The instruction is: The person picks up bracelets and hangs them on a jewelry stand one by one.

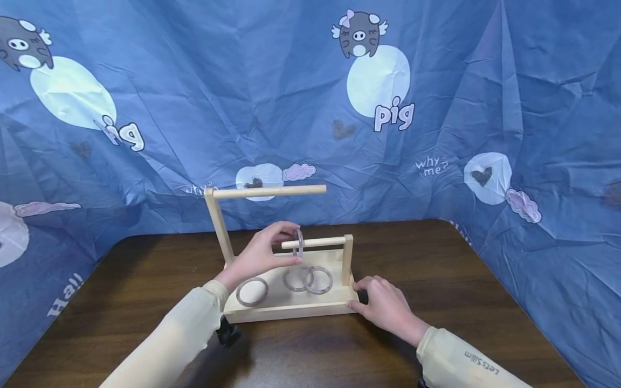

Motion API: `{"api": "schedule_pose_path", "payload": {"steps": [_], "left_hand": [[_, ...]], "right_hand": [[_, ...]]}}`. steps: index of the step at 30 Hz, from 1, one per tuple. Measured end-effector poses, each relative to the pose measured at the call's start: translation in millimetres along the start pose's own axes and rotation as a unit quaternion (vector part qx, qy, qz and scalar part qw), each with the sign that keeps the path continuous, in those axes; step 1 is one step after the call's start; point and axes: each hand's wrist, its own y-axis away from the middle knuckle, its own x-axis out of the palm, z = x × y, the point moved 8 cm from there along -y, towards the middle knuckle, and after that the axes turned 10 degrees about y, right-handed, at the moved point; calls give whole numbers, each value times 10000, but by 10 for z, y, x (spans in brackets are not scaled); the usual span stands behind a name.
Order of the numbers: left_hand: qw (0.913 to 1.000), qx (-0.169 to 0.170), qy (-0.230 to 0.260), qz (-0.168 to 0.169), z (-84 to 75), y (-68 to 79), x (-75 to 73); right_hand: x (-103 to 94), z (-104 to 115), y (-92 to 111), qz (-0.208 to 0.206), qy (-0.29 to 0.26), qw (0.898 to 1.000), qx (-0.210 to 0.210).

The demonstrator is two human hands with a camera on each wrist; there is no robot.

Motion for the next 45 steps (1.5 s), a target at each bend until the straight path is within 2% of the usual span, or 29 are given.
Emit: {"api": "schedule_pose_path", "payload": {"steps": [10,15,21,36,45], "left_hand": [[9997,15,-250,55,-82,-124,73],[9992,-33,-365,125,-120,-210,151],[9980,61,-610,166,-181,-307,257],[9936,-139,-1109,155,-153,-309,308],[9823,-141,-1867,109,-106,-330,325]], "right_hand": [[3,8,-13,18,31,10000,-4],[20,-8,-27,113,44,9999,18],[27,-14,-32,177,62,9998,28],[29,-10,-27,144,82,9999,-3],[29,-10,-21,123,99,9999,-18]]}}
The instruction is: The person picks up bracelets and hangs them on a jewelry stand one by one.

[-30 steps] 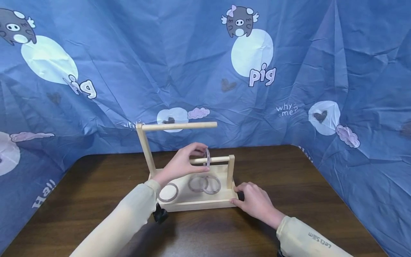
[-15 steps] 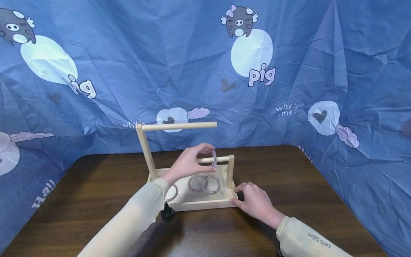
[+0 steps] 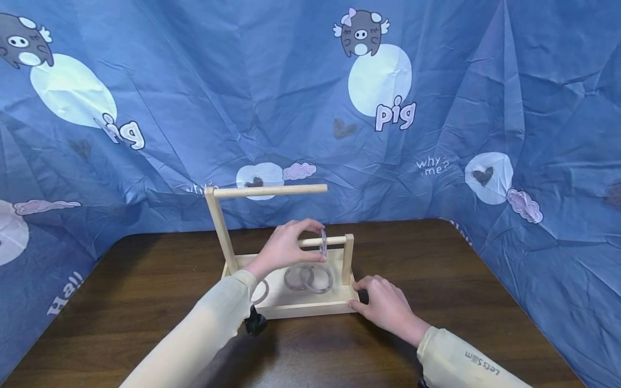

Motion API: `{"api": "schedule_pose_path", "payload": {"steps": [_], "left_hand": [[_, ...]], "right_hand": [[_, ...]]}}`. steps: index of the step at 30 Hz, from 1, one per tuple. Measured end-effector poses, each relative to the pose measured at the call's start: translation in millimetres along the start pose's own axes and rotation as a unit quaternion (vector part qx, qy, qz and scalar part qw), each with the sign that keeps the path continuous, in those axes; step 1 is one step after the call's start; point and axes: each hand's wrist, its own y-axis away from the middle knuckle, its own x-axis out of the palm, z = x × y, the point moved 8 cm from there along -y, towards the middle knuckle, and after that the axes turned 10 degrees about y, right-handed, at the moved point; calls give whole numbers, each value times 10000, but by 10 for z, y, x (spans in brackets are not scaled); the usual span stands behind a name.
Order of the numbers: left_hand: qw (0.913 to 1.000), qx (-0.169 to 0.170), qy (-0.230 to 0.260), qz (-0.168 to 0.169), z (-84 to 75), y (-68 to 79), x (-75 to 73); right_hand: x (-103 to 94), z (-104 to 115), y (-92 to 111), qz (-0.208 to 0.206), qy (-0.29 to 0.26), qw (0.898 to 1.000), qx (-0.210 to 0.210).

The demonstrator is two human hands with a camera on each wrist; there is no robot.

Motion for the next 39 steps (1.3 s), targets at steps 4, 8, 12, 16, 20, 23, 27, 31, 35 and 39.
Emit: {"api": "schedule_pose_path", "payload": {"steps": [4,8,12,16,20,23,27,31,35,39], "left_hand": [[9998,-50,-172,52,15,-2,19],[9997,-29,-225,89,12,-4,26],[9997,12,-248,84,4,-2,22],[9996,12,-258,81,0,1,18],[9997,-36,-222,116,0,2,21],[9997,-53,-171,141,-2,2,26],[9998,-21,-153,148,-11,-2,28],[9997,-1,-172,161,-14,-5,21],[9998,49,-119,131,-15,-2,2],[9999,40,-42,102,4,15,-18]], "right_hand": [[-2,6,-1,-12,18,10000,-24],[-5,9,-1,-10,29,10000,-14],[-3,10,-3,6,22,10000,-6],[-3,11,-5,7,19,10000,-12],[1,14,-4,2,13,10000,-19],[-2,14,-2,-19,14,10000,-30],[-11,3,-1,-63,16,10000,-18],[-14,0,-4,-90,29,9999,-36],[-12,5,-3,-102,44,9999,-59],[-8,3,2,-97,15,9999,-43]]}}
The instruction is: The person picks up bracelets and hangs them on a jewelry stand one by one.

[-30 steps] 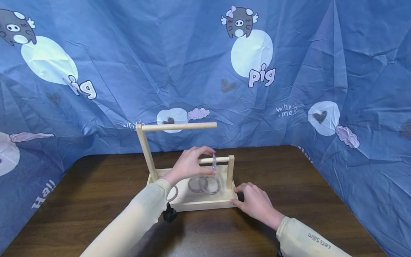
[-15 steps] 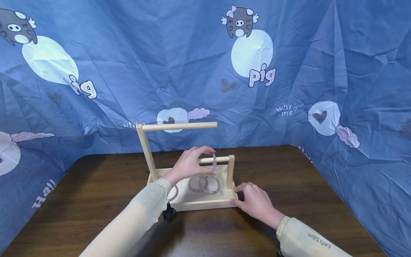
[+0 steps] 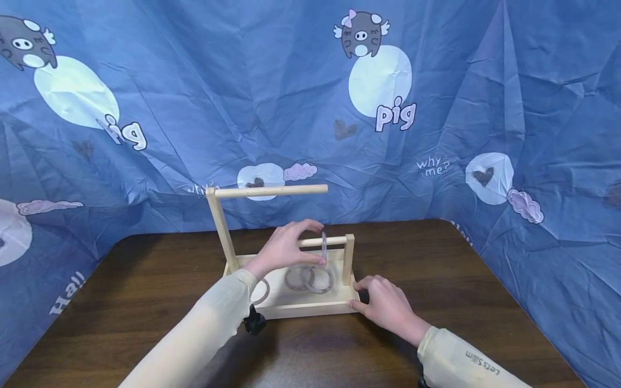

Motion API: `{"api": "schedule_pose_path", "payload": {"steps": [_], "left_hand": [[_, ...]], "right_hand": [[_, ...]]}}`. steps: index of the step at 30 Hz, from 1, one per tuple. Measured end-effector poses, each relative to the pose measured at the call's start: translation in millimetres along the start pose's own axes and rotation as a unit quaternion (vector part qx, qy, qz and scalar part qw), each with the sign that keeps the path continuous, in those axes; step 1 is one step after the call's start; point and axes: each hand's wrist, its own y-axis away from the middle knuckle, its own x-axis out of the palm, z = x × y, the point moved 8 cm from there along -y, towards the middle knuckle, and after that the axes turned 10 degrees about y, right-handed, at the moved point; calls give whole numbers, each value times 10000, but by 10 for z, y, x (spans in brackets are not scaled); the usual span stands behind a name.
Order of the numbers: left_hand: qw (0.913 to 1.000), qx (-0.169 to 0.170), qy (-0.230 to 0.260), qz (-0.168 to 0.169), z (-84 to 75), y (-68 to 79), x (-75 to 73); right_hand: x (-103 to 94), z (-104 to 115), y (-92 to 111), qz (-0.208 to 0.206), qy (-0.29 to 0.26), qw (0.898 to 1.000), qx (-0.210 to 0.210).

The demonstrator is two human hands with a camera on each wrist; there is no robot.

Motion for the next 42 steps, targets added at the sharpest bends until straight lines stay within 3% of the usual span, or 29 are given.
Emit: {"api": "schedule_pose_path", "payload": {"steps": [17,26,35,42], "left_hand": [[9994,-79,336,-75,134,118,-83],[9983,-47,562,-130,173,167,-152],[9958,-270,867,-76,254,245,-171],[9864,-546,1551,3,427,371,-233]], "right_hand": [[44,-76,-10,45,-679,9971,342],[68,-68,-4,-65,-955,9950,271],[147,-127,2,213,-2011,9782,474],[152,-126,1,318,-2155,9747,511]]}}
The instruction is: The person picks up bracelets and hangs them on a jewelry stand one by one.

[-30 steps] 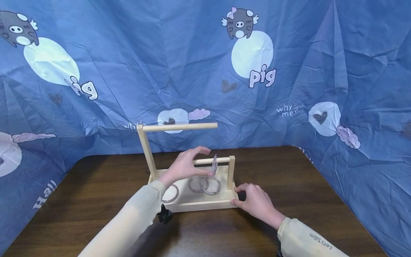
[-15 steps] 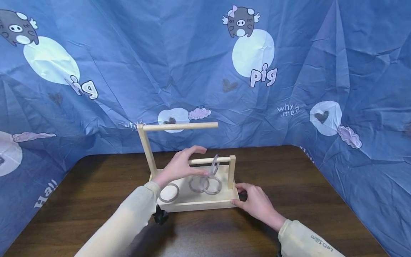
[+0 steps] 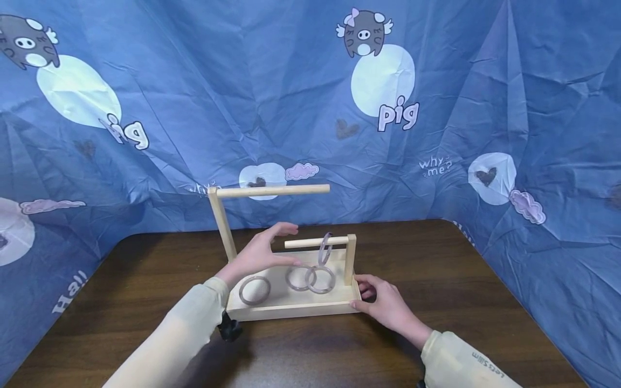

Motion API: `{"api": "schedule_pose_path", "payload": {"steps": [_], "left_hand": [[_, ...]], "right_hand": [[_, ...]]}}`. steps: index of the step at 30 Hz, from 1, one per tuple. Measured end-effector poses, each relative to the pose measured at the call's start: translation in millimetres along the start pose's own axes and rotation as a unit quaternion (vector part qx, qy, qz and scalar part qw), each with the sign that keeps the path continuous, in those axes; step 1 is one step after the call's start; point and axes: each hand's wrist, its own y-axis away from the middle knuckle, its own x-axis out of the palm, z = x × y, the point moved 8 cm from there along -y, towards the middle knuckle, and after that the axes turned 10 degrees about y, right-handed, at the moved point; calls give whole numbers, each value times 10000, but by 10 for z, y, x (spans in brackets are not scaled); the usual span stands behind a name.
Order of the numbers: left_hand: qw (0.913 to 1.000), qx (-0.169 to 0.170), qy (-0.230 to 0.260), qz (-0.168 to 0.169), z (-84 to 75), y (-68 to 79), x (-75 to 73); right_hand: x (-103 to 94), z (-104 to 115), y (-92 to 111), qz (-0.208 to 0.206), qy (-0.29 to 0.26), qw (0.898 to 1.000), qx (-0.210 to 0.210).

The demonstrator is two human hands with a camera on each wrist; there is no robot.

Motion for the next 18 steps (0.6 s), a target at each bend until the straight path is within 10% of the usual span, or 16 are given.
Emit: {"api": "schedule_pose_path", "payload": {"steps": [18], "left_hand": [[9980,-100,-252,570,388,136,-27]], "right_hand": [[-4,-13,-10,-7,127,9999,-26]]}}
